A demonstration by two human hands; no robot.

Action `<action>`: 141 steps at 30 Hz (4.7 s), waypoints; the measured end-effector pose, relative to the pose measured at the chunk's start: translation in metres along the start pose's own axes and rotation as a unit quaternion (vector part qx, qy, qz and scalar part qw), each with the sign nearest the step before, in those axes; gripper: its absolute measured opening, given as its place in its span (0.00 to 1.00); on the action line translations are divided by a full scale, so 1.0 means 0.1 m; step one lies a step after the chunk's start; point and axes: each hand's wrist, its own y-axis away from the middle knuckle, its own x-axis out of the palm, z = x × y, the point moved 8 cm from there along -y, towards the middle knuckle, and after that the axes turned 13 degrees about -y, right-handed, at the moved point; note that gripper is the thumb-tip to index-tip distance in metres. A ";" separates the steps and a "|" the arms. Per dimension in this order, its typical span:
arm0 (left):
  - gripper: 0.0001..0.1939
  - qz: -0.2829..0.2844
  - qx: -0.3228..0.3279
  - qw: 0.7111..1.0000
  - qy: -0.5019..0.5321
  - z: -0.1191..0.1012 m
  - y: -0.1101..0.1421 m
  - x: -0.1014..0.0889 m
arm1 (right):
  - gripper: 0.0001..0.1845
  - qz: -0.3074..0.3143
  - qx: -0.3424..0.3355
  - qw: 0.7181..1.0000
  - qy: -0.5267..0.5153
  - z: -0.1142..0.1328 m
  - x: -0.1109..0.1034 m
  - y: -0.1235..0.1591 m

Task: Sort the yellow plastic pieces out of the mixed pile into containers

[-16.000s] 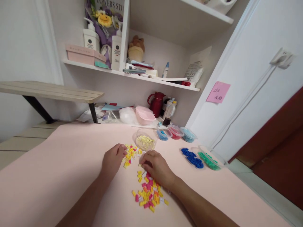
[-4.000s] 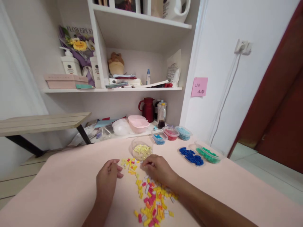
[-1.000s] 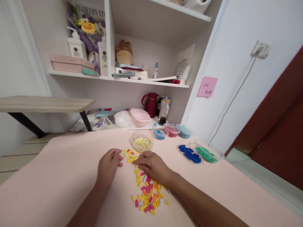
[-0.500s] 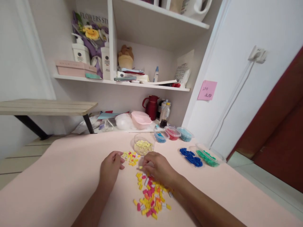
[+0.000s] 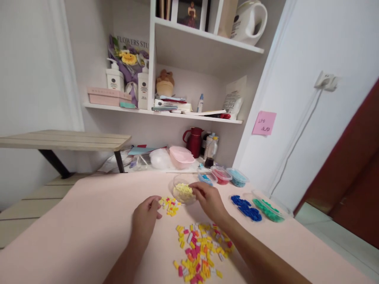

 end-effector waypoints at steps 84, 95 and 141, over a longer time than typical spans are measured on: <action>0.14 -0.003 -0.022 0.998 -0.066 0.04 -0.04 0.03 | 0.06 -0.035 0.018 0.996 -0.075 0.01 -0.30 -0.30; 0.14 -0.004 -0.006 0.999 -0.047 0.05 -0.04 0.04 | 0.13 0.029 0.039 0.995 -0.088 -0.03 -0.18 0.06; 0.19 0.056 0.168 0.959 -0.221 -0.13 0.00 0.28 | 0.20 0.160 0.001 0.987 0.017 0.01 0.39 0.38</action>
